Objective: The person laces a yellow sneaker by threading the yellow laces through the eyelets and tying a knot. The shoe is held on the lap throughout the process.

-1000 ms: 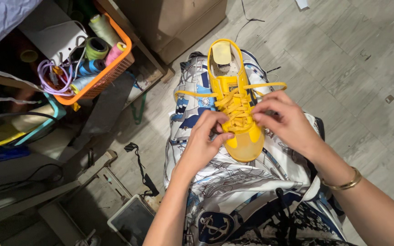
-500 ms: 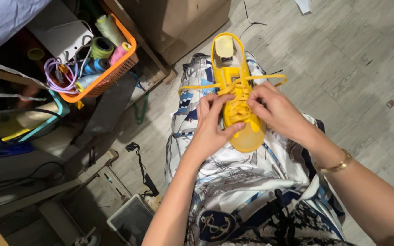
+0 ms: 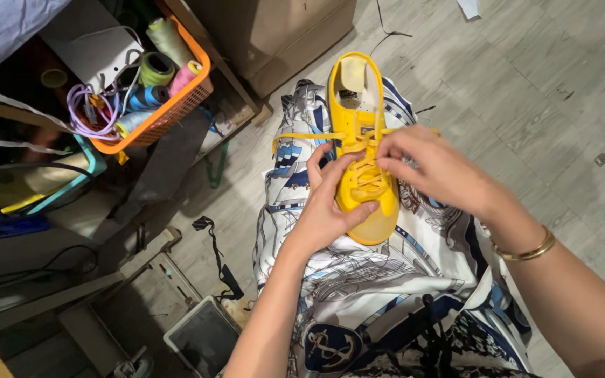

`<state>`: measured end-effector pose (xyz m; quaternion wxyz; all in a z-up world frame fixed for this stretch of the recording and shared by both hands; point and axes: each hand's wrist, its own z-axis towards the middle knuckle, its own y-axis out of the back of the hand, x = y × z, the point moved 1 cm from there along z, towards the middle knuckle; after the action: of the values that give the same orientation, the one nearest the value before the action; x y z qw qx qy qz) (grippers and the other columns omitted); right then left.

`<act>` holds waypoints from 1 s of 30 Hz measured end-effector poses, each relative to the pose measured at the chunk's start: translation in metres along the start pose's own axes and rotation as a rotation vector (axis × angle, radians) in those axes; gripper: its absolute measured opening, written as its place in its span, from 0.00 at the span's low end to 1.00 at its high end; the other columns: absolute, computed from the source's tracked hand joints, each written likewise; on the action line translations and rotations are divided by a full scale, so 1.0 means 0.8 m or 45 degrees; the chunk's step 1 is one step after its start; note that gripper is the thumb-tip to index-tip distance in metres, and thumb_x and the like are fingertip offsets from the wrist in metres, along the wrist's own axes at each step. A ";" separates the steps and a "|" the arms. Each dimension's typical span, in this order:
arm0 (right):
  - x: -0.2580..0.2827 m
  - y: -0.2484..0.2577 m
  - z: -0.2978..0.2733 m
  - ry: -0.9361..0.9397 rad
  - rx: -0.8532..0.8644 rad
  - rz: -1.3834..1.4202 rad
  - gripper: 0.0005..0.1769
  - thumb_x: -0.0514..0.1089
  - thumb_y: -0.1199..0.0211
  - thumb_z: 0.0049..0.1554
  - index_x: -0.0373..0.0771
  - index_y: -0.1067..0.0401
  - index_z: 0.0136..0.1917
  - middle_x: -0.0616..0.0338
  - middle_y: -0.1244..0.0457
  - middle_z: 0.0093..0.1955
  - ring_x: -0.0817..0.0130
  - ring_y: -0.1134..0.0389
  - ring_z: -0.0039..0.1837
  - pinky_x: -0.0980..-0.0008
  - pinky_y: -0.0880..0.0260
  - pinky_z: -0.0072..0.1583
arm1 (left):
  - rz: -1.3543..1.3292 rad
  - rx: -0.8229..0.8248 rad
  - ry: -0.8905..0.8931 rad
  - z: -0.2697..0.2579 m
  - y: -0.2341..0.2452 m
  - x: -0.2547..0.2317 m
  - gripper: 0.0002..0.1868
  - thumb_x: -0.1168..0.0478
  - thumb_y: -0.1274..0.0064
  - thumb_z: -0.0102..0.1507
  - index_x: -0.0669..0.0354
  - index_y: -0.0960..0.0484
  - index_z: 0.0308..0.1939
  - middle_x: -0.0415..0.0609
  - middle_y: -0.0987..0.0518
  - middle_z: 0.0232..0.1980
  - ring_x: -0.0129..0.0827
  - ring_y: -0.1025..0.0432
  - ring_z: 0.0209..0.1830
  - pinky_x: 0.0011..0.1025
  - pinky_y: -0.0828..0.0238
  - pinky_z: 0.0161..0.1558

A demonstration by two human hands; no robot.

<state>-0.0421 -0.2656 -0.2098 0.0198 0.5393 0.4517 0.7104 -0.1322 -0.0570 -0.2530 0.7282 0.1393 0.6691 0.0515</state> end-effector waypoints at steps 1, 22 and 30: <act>0.007 0.006 0.002 0.175 -0.060 -0.039 0.11 0.43 0.37 0.61 0.36 0.28 0.54 0.55 0.36 0.47 0.62 0.34 0.51 0.66 0.33 0.55 | 0.010 -0.022 -0.005 -0.001 0.000 0.002 0.41 0.61 0.30 0.54 0.52 0.30 0.69 0.60 0.45 0.77 0.56 0.57 0.83 0.44 0.50 0.78; 0.029 -0.004 0.003 0.160 -0.249 -0.289 0.09 0.35 0.29 0.54 0.35 0.26 0.48 0.56 0.37 0.58 0.55 0.35 0.60 0.60 0.33 0.62 | -0.021 -0.025 -0.038 -0.005 -0.003 0.012 0.41 0.59 0.28 0.54 0.51 0.30 0.69 0.63 0.42 0.77 0.53 0.57 0.84 0.44 0.52 0.79; 0.049 -0.012 0.000 0.472 -0.120 -0.428 0.09 0.40 0.29 0.47 0.38 0.24 0.42 0.52 0.39 0.60 0.51 0.39 0.60 0.55 0.35 0.61 | -0.007 0.007 -0.020 0.000 -0.004 0.013 0.42 0.58 0.28 0.53 0.51 0.30 0.70 0.60 0.40 0.77 0.54 0.59 0.85 0.45 0.50 0.79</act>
<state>-0.0627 -0.2395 -0.1866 0.0794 0.3156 0.4973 0.8042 -0.1319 -0.0573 -0.2635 0.7331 0.1399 0.6639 0.0465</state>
